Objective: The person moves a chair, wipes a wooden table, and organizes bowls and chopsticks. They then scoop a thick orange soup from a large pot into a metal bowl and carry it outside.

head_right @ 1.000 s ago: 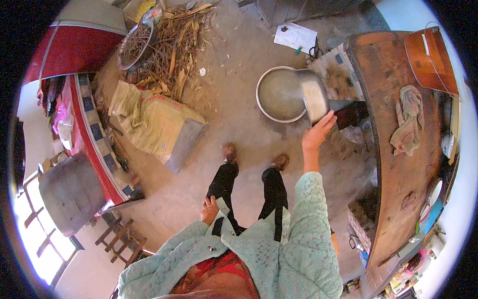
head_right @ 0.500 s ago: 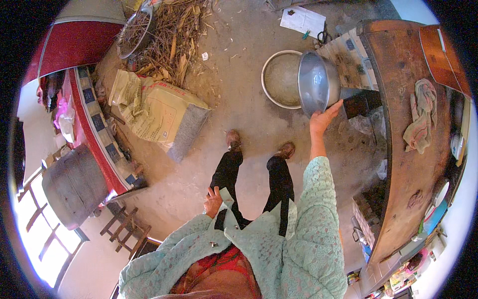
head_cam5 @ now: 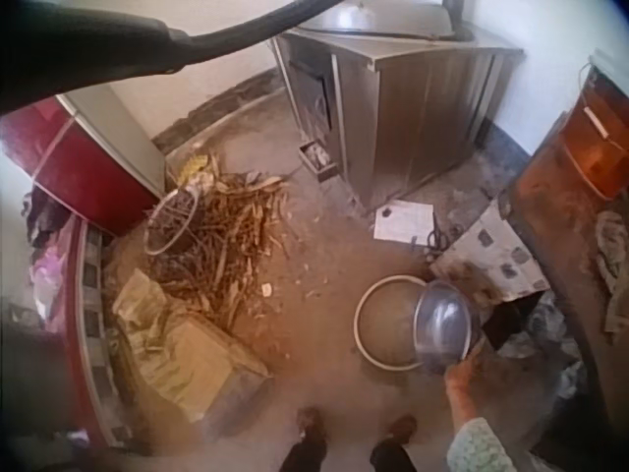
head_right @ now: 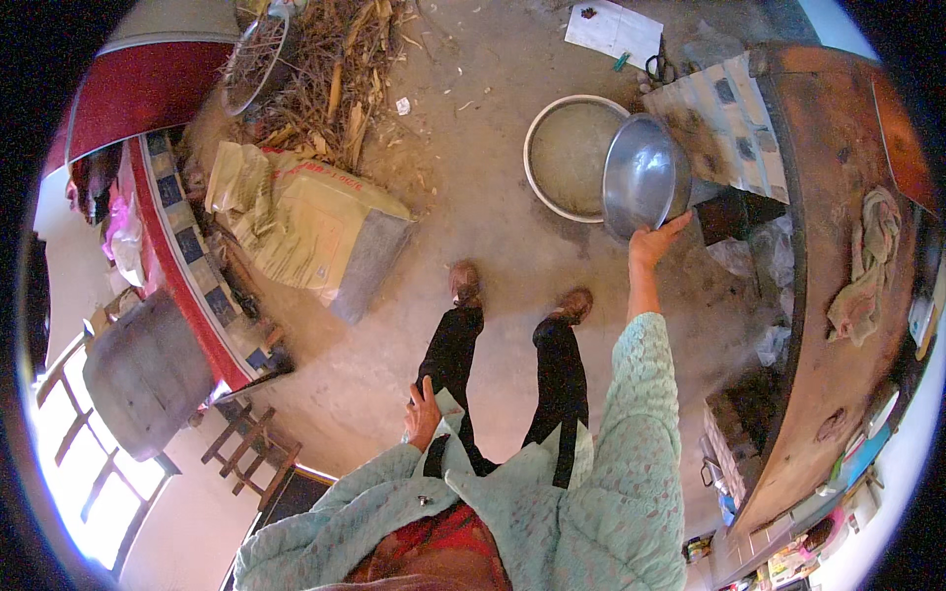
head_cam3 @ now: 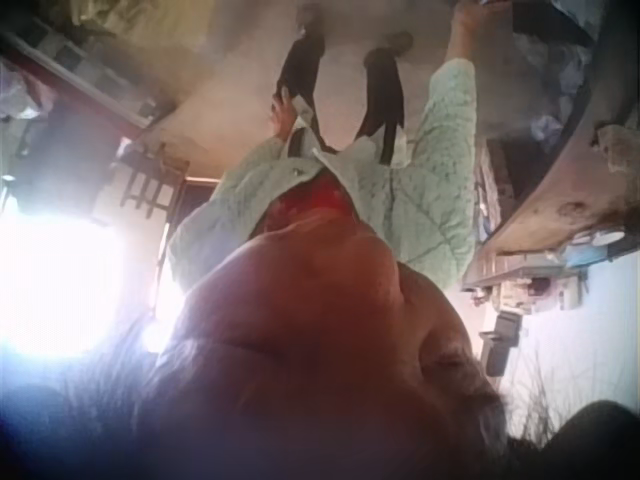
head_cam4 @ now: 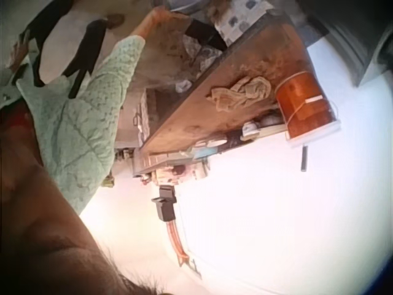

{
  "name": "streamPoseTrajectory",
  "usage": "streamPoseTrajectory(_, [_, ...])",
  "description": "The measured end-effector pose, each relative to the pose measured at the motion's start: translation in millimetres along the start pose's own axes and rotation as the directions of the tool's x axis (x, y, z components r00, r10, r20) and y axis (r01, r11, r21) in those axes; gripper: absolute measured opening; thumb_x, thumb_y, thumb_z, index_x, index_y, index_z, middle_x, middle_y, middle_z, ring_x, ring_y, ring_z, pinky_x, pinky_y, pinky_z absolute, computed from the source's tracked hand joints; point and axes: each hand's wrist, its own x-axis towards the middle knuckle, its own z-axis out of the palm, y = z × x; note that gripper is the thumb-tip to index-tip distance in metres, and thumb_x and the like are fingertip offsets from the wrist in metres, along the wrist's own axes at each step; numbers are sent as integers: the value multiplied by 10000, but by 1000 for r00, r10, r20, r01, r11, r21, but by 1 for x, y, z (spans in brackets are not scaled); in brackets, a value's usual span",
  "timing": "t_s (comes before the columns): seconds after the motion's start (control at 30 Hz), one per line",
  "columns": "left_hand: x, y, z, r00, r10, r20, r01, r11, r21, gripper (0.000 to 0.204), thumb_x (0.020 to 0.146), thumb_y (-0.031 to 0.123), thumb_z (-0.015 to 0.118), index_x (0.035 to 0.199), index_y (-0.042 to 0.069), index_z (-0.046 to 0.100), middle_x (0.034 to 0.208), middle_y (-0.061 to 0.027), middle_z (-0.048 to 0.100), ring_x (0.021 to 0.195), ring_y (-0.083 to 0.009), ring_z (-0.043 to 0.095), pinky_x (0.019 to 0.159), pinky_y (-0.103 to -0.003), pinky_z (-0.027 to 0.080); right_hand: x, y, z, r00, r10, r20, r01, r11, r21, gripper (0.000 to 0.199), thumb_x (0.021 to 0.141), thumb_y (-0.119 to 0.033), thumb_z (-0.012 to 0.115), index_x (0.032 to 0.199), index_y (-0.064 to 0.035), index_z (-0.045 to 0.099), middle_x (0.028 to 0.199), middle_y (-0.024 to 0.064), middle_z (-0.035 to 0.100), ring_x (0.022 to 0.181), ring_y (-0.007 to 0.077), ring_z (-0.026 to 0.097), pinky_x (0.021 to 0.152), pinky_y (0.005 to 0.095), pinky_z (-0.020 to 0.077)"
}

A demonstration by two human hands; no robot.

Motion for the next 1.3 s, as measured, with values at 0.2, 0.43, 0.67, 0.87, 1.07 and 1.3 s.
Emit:
streamPoseTrajectory(0.2, [2, -3, 15, 999, -38, 37, 38, 999, -2, 1055, 588, 524, 761, 1398, 176, 180, 1362, -248, 256, 1040, -472, 483, 739, -537, 493, 1, -20, -3, 993, -25, 114, 24, 1000, 7, 918, 694, 119, 531, 1425, -59, 6, 1418, 271, 190, 1262, 462, 252, 1028, 461, 297])
streamPoseTrajectory(0.43, [1, -7, 16, 998, -22, 65, 19, 999, 45, 1086, 581, 588, 723, 1410, 165, 163, 1376, -257, 242, 1043, -475, 477, 746, -541, 483, 18, 12, 27, 974, -223, 41, 225, 973, -56, 913, 689, 111, 535, 1427, -69, 28, 1385, 273, 237, 1253, 425, 285, 1047, 430, 262])
streamPoseTrajectory(0.67, [-6, -13, 16, 997, 14, 74, -16, 1000, 24, 1079, 594, 601, 702, 1413, 153, 161, 1379, -255, 227, 1070, -470, 457, 767, -556, 464, 14, 13, 71, 993, -103, 63, 106, 993, -47, 933, 679, 112, 543, 1426, -65, 12, 1366, 282, 253, 1273, 415, 263, 1063, 449, 229])
streamPoseTrajectory(0.87, [-4, -17, 21, 999, -3, 41, 0, 998, 63, 1089, 587, 653, 668, 1413, 152, 166, 1369, -250, 249, 1055, -456, 466, 763, -549, 465, 13, 40, 113, 957, 247, 151, -278, 930, 240, 828, 700, 107, 461, 1412, -64, 76, 1393, 252, 204, 1232, 409, 337, 975, 470, 406])
streamPoseTrajectory(1.07, [-4, -23, 29, 999, -13, 47, 10, 998, 63, 1098, 578, 639, 683, 1416, 161, 160, 1372, -243, 252, 1047, -444, 468, 767, -542, 464, 11, 52, 96, 580, 486, 654, -794, 157, 587, 613, 701, 132, 406, 1288, -1, 290, 1322, 233, 326, 1150, 471, 399, 855, 647, 447])
streamPoseTrajectory(1.3, [5, -32, 37, 996, -10, 94, 7, 1000, 26, 1124, 565, 651, 691, 1420, 173, 142, 1383, -250, 236, 1073, -471, 450, 785, -554, 455, -27, 95, 92, 635, 234, 736, -729, -136, 671, 616, 707, 94, 496, 1288, 8, 310, 1261, 200, 411, 1108, 409, 474, 858, 592, 475])
